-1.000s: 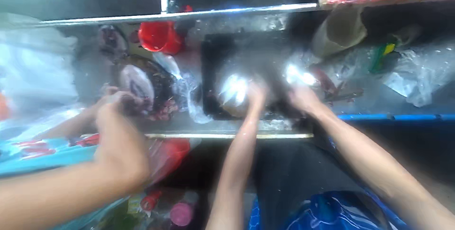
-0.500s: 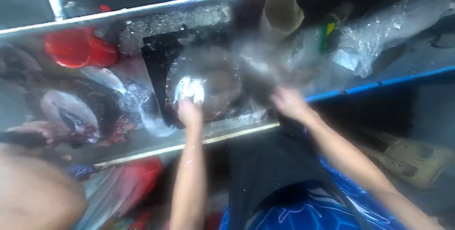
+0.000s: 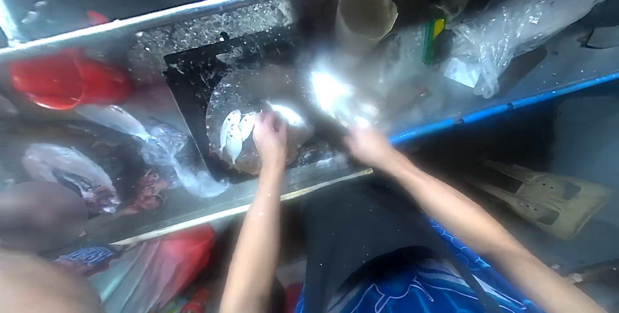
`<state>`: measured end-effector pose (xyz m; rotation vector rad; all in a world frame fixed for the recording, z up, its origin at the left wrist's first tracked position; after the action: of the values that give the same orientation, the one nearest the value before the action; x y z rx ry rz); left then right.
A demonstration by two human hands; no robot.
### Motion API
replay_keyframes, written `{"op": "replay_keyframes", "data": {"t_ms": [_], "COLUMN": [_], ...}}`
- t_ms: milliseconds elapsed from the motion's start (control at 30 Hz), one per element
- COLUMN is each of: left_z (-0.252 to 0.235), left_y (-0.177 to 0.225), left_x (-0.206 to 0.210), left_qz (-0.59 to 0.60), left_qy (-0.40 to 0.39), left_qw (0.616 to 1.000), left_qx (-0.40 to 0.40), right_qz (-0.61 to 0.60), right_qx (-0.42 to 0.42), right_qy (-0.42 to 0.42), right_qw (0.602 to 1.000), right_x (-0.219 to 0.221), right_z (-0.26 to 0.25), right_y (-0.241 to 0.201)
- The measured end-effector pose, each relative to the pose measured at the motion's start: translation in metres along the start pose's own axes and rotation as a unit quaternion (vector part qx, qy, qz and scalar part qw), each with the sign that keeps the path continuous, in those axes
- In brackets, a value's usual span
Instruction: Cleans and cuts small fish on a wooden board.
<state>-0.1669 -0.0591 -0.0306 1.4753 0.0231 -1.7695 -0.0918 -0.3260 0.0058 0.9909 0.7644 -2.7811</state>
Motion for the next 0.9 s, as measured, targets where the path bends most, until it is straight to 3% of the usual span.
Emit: {"op": "replay_keyframes", "data": {"t_ms": [67,133,367,600,900], "left_z": [-0.002,-0.009,-0.011,-0.011,-0.012], "left_y": [-0.009,-0.013,-0.017,-0.013,-0.010], "left_x": [0.004,0.004,0.006,0.004,0.007], "left_qz": [-0.016,-0.018,0.007,0.015,0.011], "left_qy": [-0.029,-0.046,-0.048,-0.040,-0.021], "left_qw": [0.994,0.988,0.989,0.990,0.991], "left_qx": [0.107,0.146,0.142,0.138,0.130], "right_qz": [0.007,0.013,0.055,0.018,-0.030], "right_qx": [-0.001,-0.005,-0.029,-0.044,-0.053], "right_qy": [-0.018,-0.031,-0.092,-0.137,-0.085], "right_qw": [1.000,0.999,0.994,0.989,0.994], "right_x": [0.005,-0.003,-0.032,-0.042,-0.019], "right_z": [0.007,0.011,0.012,-0.015,-0.050], "right_y": [-0.001,-0.003,-0.003,0.007,0.005]}}
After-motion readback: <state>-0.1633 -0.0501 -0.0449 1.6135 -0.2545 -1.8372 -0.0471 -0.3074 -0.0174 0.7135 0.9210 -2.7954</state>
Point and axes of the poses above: each hand's wrist, its own z-axis away from the middle knuckle, its own x-axis out of the palm, y = z × x, the point moved 1 cm from there along -z, towards the middle knuckle, and after that the axes turned 2 degrees about -y, right-handed, at the moved point
